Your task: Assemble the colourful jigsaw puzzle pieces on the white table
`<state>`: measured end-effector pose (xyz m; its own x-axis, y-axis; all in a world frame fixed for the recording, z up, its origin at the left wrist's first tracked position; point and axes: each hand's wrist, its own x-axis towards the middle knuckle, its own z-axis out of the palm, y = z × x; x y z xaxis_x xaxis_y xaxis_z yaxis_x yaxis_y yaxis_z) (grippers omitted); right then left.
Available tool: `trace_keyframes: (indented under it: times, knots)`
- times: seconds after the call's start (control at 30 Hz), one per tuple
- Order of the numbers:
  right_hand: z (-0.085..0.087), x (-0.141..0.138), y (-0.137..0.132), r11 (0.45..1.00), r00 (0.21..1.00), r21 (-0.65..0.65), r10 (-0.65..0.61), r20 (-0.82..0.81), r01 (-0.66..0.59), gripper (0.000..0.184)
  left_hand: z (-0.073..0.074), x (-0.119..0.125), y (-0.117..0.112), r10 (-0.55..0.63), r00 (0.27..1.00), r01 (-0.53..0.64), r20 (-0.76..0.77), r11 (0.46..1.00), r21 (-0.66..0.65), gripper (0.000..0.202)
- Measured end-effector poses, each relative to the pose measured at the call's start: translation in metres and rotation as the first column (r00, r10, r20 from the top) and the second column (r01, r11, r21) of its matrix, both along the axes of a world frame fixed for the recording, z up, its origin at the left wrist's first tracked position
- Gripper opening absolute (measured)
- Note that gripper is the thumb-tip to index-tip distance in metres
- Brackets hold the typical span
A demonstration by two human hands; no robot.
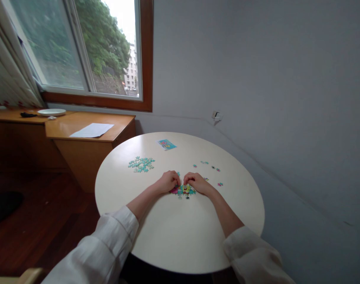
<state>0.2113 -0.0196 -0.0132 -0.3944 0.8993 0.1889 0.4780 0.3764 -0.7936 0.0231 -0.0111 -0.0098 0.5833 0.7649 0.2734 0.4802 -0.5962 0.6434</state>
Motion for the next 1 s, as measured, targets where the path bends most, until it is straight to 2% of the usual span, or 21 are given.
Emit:
trace_keyframes:
  times: [0.57, 0.7, 0.83, 1.0]
  knots:
    - [-0.001, -0.001, 0.000, 0.999, 0.999, -0.021, -0.024, -0.028, 0.024, 0.023, 0.004, 0.001, -0.004, 0.019, 1.000, -0.019, -0.017, 1.000, 0.004, 0.032]
    - [-0.003, 0.000, 0.002, 0.999, 0.998, -0.026, -0.043, -0.043, 0.042, 0.023, 0.002, 0.001, -0.003, 0.147, 0.989, -0.148, 0.020, 0.988, 0.041, 0.028]
    - [-0.006, 0.001, 0.004, 0.995, 0.994, -0.035, -0.090, -0.060, 0.088, 0.023, -0.001, 0.001, 0.001, 0.335, 0.941, -0.337, 0.041, 0.940, 0.044, 0.025]
    - [-0.009, 0.001, 0.007, 0.989, 0.986, -0.029, -0.146, -0.076, 0.144, 0.021, 0.002, -0.001, 0.001, 0.437, 0.899, -0.437, 0.023, 0.899, 0.035, 0.024]
